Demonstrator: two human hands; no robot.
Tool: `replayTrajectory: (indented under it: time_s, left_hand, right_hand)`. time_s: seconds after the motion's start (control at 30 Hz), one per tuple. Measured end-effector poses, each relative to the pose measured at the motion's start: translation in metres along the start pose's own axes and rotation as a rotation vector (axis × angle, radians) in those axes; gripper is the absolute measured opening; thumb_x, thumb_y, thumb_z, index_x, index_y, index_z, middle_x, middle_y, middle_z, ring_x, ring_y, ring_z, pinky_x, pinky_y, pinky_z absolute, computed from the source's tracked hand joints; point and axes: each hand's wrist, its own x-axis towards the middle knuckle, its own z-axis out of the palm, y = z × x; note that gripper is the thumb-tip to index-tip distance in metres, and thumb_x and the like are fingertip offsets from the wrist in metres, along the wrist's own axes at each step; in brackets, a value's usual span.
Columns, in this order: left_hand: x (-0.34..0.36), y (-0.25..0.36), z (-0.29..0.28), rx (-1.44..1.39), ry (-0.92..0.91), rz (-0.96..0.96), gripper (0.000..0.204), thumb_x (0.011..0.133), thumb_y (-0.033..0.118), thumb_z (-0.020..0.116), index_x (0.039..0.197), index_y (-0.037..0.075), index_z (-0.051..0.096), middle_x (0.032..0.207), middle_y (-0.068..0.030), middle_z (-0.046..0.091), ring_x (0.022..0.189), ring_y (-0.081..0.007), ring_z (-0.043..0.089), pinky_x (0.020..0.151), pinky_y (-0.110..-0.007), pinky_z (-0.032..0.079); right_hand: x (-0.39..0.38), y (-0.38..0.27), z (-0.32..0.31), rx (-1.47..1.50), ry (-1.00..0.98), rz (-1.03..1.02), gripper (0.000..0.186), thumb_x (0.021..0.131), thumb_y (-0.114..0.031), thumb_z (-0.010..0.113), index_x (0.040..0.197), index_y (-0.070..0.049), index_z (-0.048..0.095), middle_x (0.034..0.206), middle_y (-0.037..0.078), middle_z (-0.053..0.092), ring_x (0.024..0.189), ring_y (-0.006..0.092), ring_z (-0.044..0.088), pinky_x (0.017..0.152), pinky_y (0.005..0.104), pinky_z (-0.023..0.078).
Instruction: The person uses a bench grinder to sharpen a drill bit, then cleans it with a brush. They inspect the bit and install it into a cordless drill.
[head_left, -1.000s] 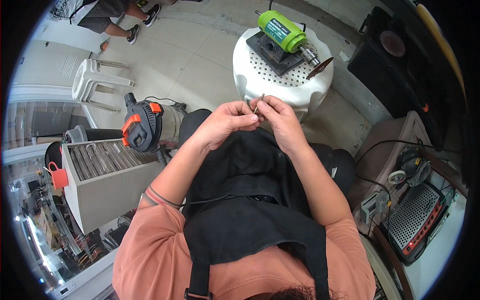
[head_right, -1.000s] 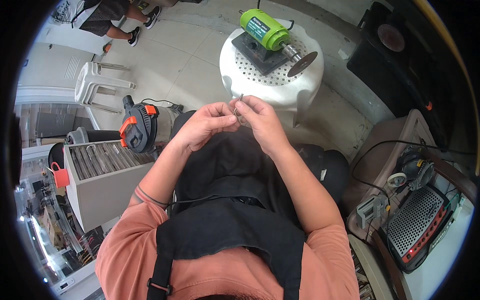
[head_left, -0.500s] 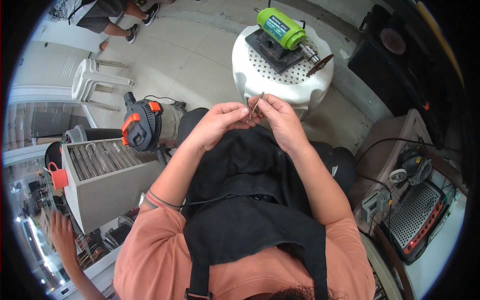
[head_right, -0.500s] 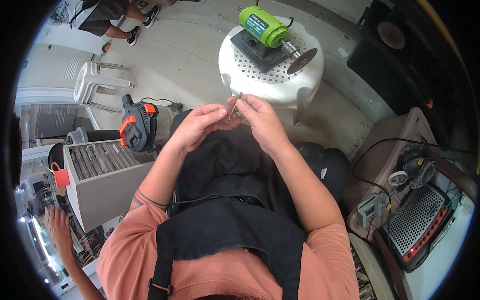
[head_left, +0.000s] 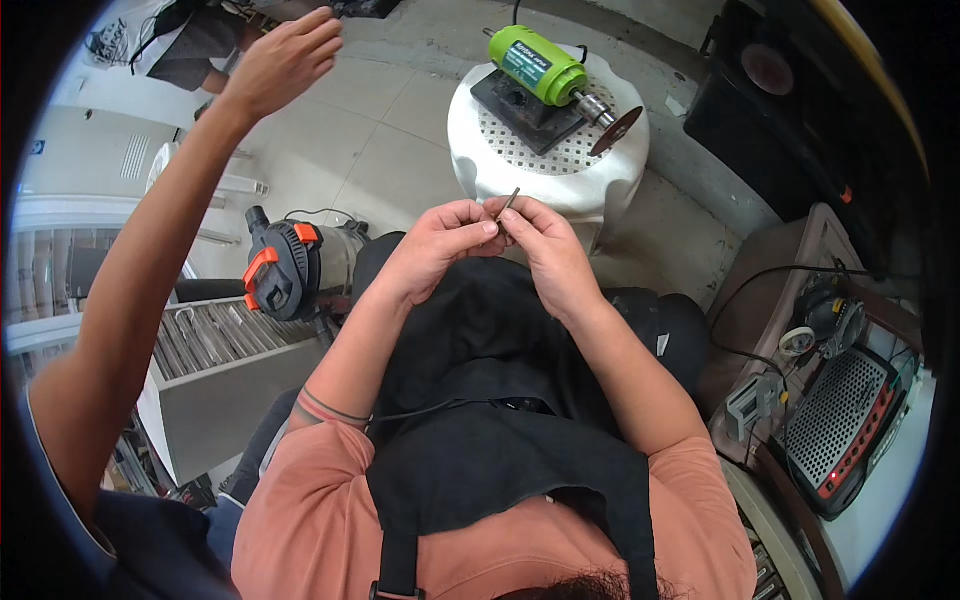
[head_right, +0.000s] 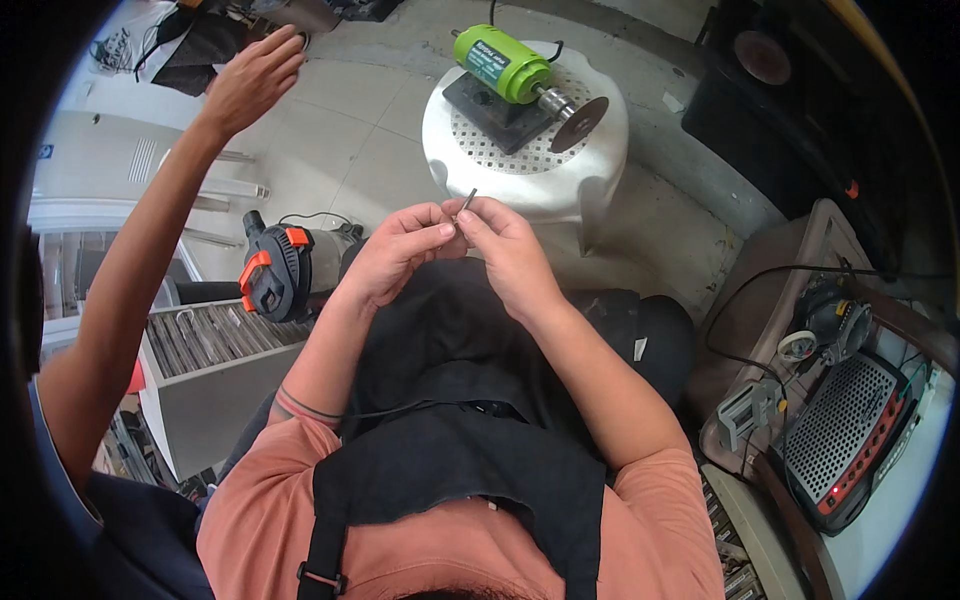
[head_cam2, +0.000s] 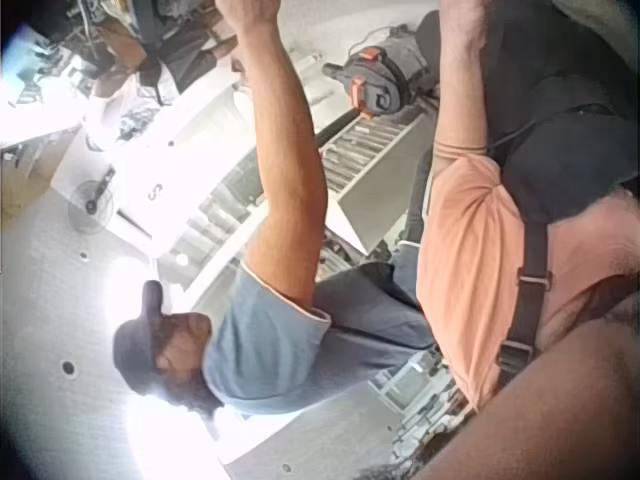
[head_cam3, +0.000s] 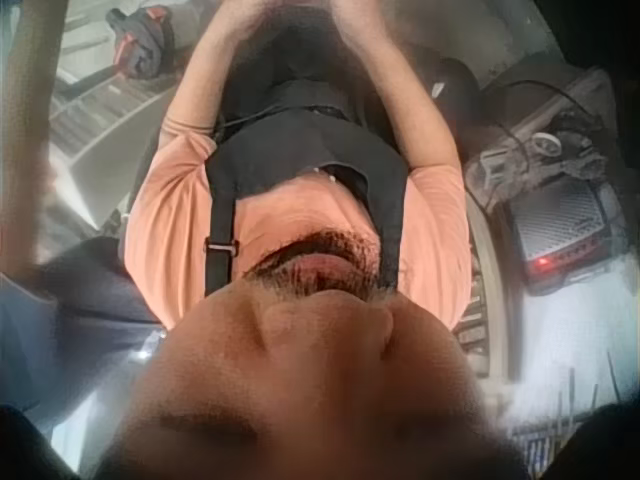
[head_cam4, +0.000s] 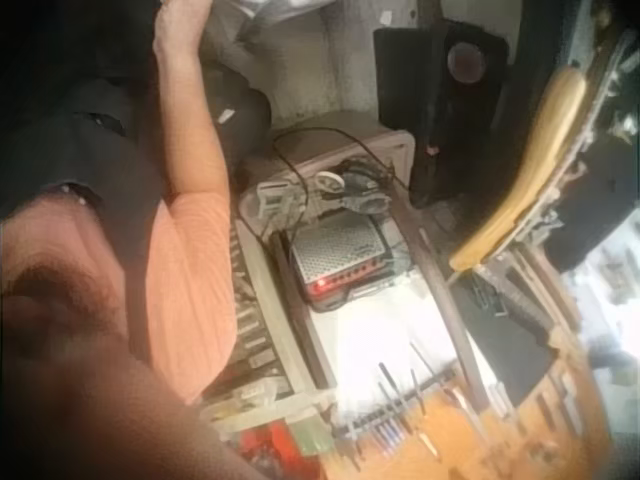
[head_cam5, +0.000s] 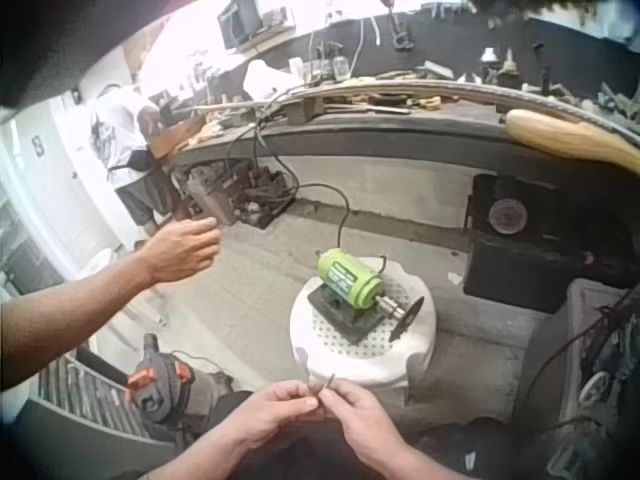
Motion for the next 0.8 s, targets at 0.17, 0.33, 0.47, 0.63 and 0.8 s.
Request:
replayTrajectory:
  time_s: [0.17, 0.33, 0.47, 0.63, 0.8]
  left_hand:
    - [0.020, 0.005, 0.010, 0.272, -0.056, 0.116, 0.016, 0.101, 0.015, 0.070, 0.103, -0.001, 0.070, 0.098, -0.0051, 0.073, 0.100, -0.0137, 0.070, 0.095, -0.030, 0.055]
    - [0.034, 0.015, 0.032, 0.351, -0.037, 0.169, 0.016, 0.100, 0.015, 0.072, 0.099, -0.001, 0.069, 0.094, -0.0041, 0.072, 0.087, -0.0105, 0.068, 0.079, -0.027, 0.055]
    - [0.034, 0.013, 0.031, 0.378, -0.028, 0.217, 0.017, 0.100, 0.017, 0.073, 0.099, 0.000, 0.070, 0.092, -0.0027, 0.072, 0.079, -0.0088, 0.066, 0.072, -0.027, 0.054]
    - [0.054, 0.028, 0.020, 0.629, 0.137, 0.368, 0.022, 0.099, 0.020, 0.074, 0.107, 0.000, 0.071, 0.092, -0.0028, 0.072, 0.086, -0.0089, 0.063, 0.077, -0.027, 0.051]
    - [0.125, 0.038, 0.000, 0.877, 0.417, 0.657, 0.031, 0.097, 0.023, 0.075, 0.113, -0.004, 0.070, 0.092, -0.0110, 0.076, 0.083, -0.0167, 0.070, 0.079, -0.031, 0.055]
  right_hand:
    - [-0.006, 0.008, -0.009, 0.064, 0.142, -0.041, 0.034, 0.109, -0.025, 0.061, 0.129, 0.002, 0.065, 0.111, 0.005, 0.068, 0.102, 0.0129, 0.060, 0.096, 0.0314, 0.048]
    - [-0.006, 0.009, -0.013, 0.138, 0.294, -0.108, 0.031, 0.108, -0.026, 0.062, 0.124, 0.001, 0.065, 0.113, 0.006, 0.068, 0.102, 0.0129, 0.060, 0.095, 0.0309, 0.047]
    - [-0.007, 0.007, -0.012, 0.153, 0.298, -0.139, 0.027, 0.108, -0.026, 0.062, 0.119, -0.002, 0.064, 0.109, 0.004, 0.067, 0.099, 0.0116, 0.059, 0.091, 0.0298, 0.046]
    - [-0.008, 0.013, -0.009, 0.188, 0.387, -0.189, 0.021, 0.107, -0.024, 0.059, 0.114, -0.004, 0.063, 0.106, 0.002, 0.066, 0.097, 0.0108, 0.058, 0.087, 0.0290, 0.045]
    - [-0.013, 0.007, -0.004, 0.189, 0.406, -0.185, 0.019, 0.106, -0.022, 0.056, 0.112, -0.005, 0.062, 0.105, 0.002, 0.065, 0.099, 0.0106, 0.057, 0.088, 0.0287, 0.044]
